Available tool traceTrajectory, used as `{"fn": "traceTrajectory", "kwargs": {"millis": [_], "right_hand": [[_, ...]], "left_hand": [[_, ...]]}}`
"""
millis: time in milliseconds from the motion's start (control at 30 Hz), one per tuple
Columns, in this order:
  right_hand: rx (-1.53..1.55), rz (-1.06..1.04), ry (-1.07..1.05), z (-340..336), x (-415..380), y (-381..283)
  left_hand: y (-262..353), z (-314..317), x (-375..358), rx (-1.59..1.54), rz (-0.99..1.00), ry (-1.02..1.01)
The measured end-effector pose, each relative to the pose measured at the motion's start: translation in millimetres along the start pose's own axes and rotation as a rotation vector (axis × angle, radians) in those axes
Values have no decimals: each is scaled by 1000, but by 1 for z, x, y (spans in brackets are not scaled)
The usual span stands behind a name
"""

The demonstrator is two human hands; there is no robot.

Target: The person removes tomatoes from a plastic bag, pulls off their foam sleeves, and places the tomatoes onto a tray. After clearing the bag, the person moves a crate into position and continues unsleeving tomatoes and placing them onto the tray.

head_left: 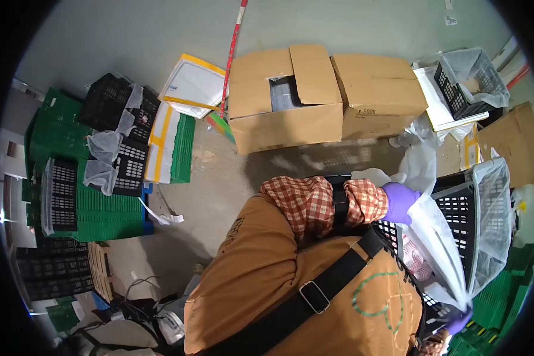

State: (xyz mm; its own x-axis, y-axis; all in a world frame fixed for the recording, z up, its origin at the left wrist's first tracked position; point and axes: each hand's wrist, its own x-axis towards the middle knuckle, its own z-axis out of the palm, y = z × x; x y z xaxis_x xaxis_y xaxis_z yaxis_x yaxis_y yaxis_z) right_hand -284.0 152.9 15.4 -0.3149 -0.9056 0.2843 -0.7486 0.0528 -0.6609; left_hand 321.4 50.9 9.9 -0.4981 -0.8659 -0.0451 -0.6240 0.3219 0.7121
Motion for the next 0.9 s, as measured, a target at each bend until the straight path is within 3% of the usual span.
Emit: {"fn": "traceTrajectory", "kwargs": {"millis": [33,67,133,200,267,333,400,467,533,600,667,700,733,800,900], "right_hand": [[89,115,181,-6,11,9],[175,233,367,-7,22,-49],[500,74,510,-14,45,-101],[616,-126,403,-36,74,-128],[744,-76,256,-34,86,-185],[697,-167,104,-4,71,-262],[724,-160,-178,51,53,-330],[781,-161,-292,115,28,-389],[689,-381,-638,172,4,-422],[577,-604,-956,221,-27,-445],[447,-840,-1257,271,-44,-463],[717,-528,-1346,287,-70,-482],[966,-184,-1406,301,-88,-499],[921,-85,-1535,322,-100,-526],[964,-121,-1582,350,-108,-566]], "left_hand": [[7,-6,-7,118,37,29],[13,-12,-12,131,40,20],[20,-20,-18,228,90,67],[10,-16,-8,300,113,45],[6,-21,-7,364,117,40],[11,-32,-16,159,99,317],[44,-75,-40,-66,65,482],[38,-73,-49,-290,259,593],[58,-85,-88,-460,303,627],[58,-81,-116,-399,310,784],[48,-84,-123,-592,396,1048],[36,-84,-139,-613,403,1133],[26,-91,-159,-474,253,1147],[2,-101,-198,-244,36,1182],[-23,-113,-280,26,-95,1346]]}}
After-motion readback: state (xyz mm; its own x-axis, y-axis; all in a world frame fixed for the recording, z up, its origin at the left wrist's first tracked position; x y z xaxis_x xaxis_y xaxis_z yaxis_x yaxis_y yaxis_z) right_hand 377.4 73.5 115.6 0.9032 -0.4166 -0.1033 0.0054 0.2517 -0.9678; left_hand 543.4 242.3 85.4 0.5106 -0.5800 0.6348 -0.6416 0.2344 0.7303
